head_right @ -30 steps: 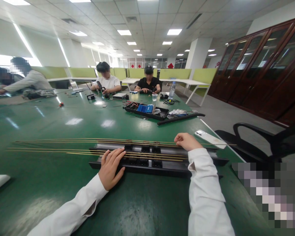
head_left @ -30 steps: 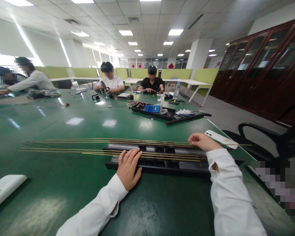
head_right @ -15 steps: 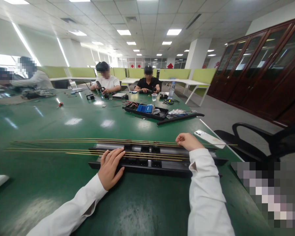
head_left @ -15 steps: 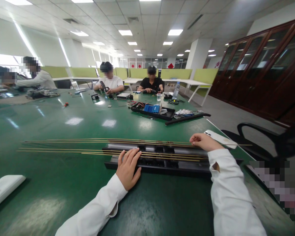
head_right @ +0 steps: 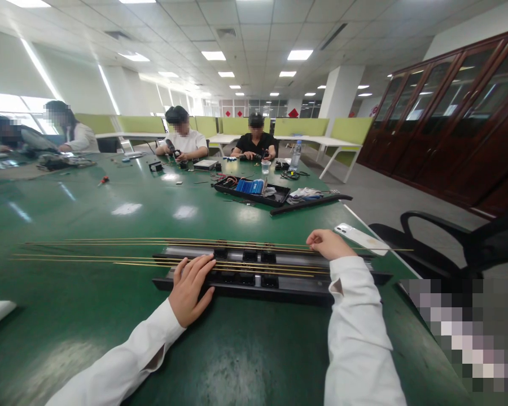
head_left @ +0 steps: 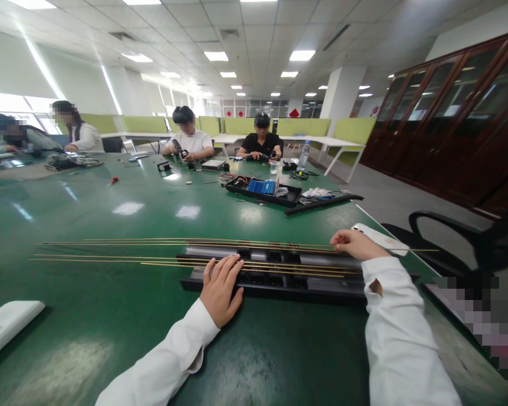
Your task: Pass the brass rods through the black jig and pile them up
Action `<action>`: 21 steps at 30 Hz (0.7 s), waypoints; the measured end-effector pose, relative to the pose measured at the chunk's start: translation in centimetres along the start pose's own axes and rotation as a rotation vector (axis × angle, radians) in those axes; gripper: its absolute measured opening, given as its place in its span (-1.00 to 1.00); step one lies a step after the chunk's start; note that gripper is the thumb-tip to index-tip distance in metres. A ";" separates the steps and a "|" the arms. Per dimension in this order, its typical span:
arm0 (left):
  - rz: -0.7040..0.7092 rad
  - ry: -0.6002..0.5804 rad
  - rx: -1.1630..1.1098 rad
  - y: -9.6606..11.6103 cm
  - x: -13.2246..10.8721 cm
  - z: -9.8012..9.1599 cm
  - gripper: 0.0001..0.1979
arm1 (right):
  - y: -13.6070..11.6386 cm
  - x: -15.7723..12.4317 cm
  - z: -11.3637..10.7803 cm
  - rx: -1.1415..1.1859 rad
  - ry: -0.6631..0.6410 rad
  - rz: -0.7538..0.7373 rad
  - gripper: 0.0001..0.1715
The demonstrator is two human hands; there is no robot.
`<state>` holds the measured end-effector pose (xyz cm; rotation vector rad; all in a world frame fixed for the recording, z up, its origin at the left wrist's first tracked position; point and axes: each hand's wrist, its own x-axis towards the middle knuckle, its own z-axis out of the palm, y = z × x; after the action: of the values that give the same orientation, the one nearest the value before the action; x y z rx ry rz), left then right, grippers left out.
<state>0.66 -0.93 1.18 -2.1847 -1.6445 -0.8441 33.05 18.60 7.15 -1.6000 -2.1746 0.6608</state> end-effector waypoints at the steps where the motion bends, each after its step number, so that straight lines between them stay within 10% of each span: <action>1: 0.000 0.000 0.000 0.0 0.0 0.0 -0.54 | -0.1 -0.1 -0.1 0.001 -0.002 0.003 -0.91; 21: -0.001 -0.008 -0.002 0.0 0.0 0.0 -0.54 | -1.1 -1.0 -0.9 -0.018 0.007 0.056 -0.87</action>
<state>0.70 -0.90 1.19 -2.1918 -1.6496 -0.8390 32.94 17.49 8.53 -1.6748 -2.1435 0.6526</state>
